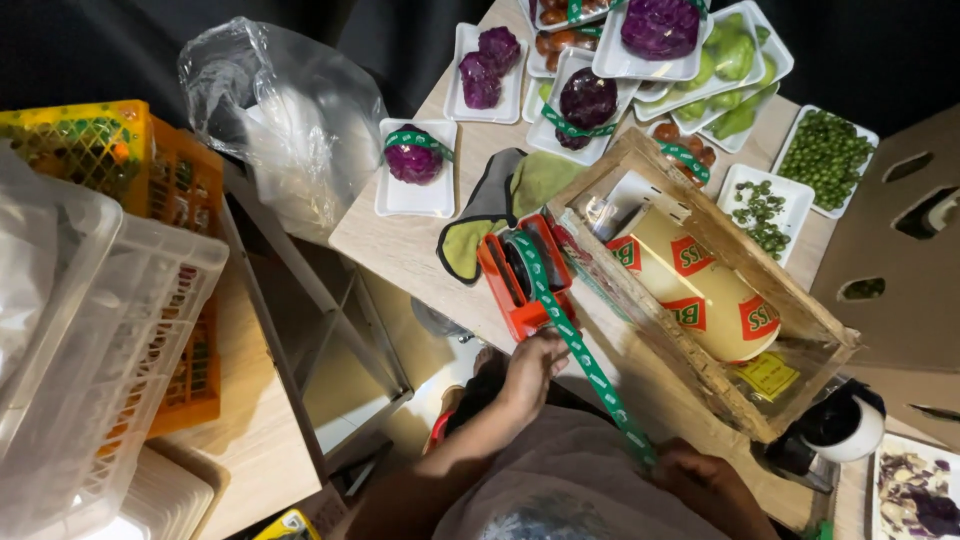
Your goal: The person packages various produce items into trays using a tape dispenser to secure them, handling items like purple cabbage, green squash, and small round vegetables.
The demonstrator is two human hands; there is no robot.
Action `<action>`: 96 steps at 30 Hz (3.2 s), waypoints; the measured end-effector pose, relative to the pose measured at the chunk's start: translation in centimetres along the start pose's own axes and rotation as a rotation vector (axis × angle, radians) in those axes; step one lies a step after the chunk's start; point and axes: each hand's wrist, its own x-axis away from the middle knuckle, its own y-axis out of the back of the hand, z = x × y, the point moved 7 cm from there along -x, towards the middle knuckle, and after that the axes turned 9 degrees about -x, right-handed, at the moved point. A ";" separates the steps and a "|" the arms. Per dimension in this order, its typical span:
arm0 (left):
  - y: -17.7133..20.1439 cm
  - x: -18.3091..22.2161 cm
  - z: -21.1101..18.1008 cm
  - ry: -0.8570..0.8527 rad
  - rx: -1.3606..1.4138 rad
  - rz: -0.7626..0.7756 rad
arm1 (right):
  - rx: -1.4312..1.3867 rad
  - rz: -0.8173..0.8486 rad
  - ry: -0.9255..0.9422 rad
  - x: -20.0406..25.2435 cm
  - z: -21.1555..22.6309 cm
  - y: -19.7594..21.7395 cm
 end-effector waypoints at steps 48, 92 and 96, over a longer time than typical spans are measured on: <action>-2.6 2.1 -4.8 -0.929 -0.892 0.235 | 0.534 0.079 -0.151 -2.1 6.2 2.1; 9.6 -40.0 -42.3 -0.272 -0.757 -0.512 | 0.283 -0.092 0.428 -46.4 54.0 -6.9; 9.0 -41.3 -42.0 -0.291 -0.880 -0.420 | 0.279 -0.096 0.431 -46.2 54.0 -6.3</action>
